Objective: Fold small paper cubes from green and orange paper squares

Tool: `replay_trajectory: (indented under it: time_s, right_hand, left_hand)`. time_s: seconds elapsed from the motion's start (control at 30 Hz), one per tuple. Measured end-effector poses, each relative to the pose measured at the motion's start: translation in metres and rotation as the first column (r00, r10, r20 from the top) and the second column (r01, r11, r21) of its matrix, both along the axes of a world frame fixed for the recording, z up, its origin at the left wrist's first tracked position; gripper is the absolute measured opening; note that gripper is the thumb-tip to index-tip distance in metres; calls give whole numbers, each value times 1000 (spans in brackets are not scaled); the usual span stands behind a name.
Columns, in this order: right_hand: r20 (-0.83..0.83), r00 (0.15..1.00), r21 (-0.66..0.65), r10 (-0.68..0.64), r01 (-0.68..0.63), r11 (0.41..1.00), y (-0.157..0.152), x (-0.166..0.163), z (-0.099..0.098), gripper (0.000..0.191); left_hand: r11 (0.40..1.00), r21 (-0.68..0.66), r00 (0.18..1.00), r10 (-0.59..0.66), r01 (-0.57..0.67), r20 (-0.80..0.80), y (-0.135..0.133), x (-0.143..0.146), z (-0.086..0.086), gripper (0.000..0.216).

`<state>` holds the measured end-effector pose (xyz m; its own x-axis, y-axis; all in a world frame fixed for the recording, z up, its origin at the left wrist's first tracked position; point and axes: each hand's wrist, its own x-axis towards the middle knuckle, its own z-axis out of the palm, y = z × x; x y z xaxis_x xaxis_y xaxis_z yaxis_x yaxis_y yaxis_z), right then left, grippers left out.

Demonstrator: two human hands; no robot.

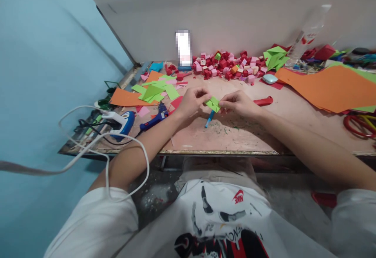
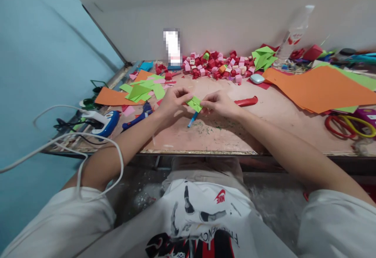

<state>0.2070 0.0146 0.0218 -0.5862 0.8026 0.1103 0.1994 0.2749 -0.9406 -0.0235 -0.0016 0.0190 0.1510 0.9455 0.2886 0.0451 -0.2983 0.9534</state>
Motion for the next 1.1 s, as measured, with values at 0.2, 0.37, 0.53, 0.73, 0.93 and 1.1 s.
replay_trajectory:
  time_s: [0.2, 0.37, 0.53, 0.73, 0.93, 1.1]
  right_hand:
    - [-27, 999, 41, -19, 20, 999, 4, 6, 4, 29]
    - [-8, 999, 50, -43, 43, 998, 5, 4, 3, 29]
    - [-83, 991, -27, -108, 106, 994, 4, 2, 1, 30]
    - [-22, 995, 90, -101, 102, 991, 6, 1, -4, 33]
    - [-90, 983, 28, -161, 164, 986, 1, -2, -3, 35]
    - [-131, 965, -11, -227, 228, 974, 2, -1, -2, 31]
  left_hand:
    - [993, -29, 992, -117, 116, -38, 4, -8, 10, 18]
    - [996, -50, 995, -83, 80, -63, 3, -7, 4, 24]
    - [996, -83, 999, -43, 40, -31, 0, -3, 3, 25]
    - [972, -204, 992, -126, 119, -24, -10, 0, 3, 25]
    - [996, -48, 988, -77, 71, -132, -8, 1, 1, 25]
    - [960, 269, 904, 47, 77, -424, -4, -7, 3, 27]
